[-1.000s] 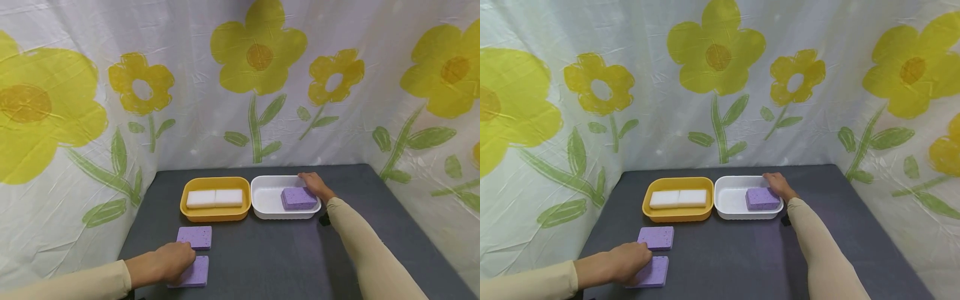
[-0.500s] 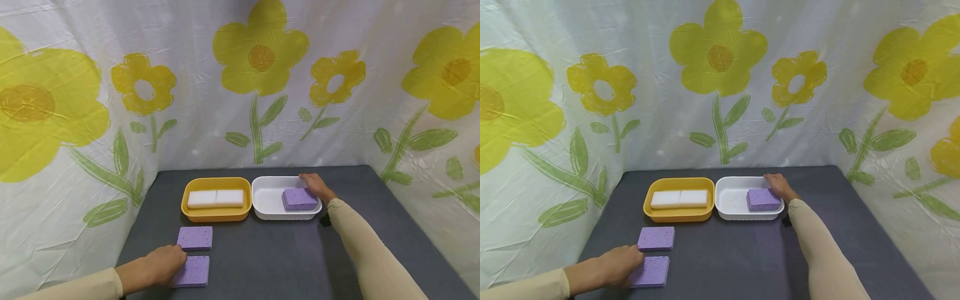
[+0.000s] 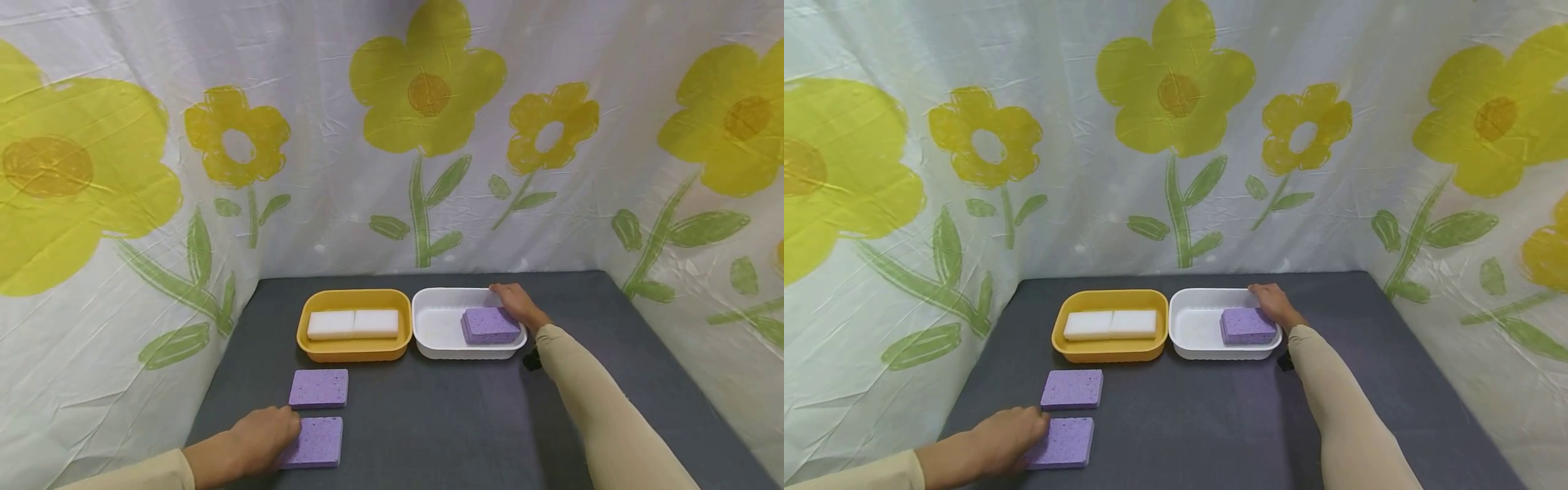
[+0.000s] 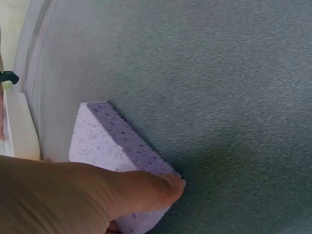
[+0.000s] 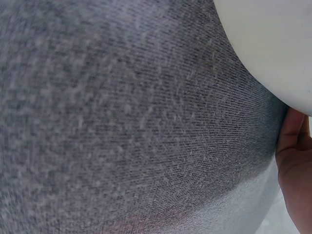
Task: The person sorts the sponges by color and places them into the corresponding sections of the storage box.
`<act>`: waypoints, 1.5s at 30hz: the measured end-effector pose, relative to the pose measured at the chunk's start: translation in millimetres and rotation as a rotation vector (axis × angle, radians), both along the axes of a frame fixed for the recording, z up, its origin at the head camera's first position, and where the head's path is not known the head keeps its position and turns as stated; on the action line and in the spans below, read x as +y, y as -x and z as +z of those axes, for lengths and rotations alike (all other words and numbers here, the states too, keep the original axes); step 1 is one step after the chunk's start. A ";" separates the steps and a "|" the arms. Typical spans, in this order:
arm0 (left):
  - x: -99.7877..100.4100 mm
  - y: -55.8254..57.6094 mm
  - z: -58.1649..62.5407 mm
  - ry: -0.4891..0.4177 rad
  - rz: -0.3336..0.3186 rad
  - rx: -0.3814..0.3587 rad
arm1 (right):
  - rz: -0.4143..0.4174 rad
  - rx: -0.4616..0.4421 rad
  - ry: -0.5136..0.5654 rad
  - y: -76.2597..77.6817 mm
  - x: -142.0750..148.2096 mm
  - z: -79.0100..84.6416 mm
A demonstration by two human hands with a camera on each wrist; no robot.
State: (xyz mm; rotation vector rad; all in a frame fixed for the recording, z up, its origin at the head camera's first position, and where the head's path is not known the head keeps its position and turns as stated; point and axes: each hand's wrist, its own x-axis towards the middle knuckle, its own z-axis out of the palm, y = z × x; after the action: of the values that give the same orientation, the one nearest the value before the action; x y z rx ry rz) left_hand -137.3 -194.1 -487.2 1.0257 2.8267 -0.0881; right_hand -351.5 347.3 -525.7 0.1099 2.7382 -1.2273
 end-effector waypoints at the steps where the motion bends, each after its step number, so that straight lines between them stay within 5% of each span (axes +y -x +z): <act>1: -0.7 -0.3 -1.7 -0.004 -0.016 0.022 | -0.002 0.002 -0.002 0.2 0.6 -0.2; 7: -2.4 0.3 -7.1 -0.020 -0.053 0.071 | -0.004 0.002 -0.010 1.2 4.2 -2.5; 14: -1.6 2.4 -1.6 -0.039 -0.002 0.003 | 0.007 0.015 -0.011 0.3 4.3 -2.1; 24: 8.7 14.8 23.4 -0.074 -0.066 0.043 | 0.010 0.035 -0.008 -0.2 4.5 -3.7; 30: 19.9 24.1 40.8 -0.068 -0.054 0.007 | 0.012 0.048 0.000 0.4 5.4 -3.8; 45: 48.3 45.1 62.7 -0.076 -0.099 -0.019 | 0.013 0.009 0.028 -2.5 0.5 1.3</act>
State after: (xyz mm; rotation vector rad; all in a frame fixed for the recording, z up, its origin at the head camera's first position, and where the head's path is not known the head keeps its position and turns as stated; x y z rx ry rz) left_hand -182.4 -145.8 -424.5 1.1760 2.7810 0.0198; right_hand -349.1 347.8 -524.4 0.0828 2.7238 -1.2660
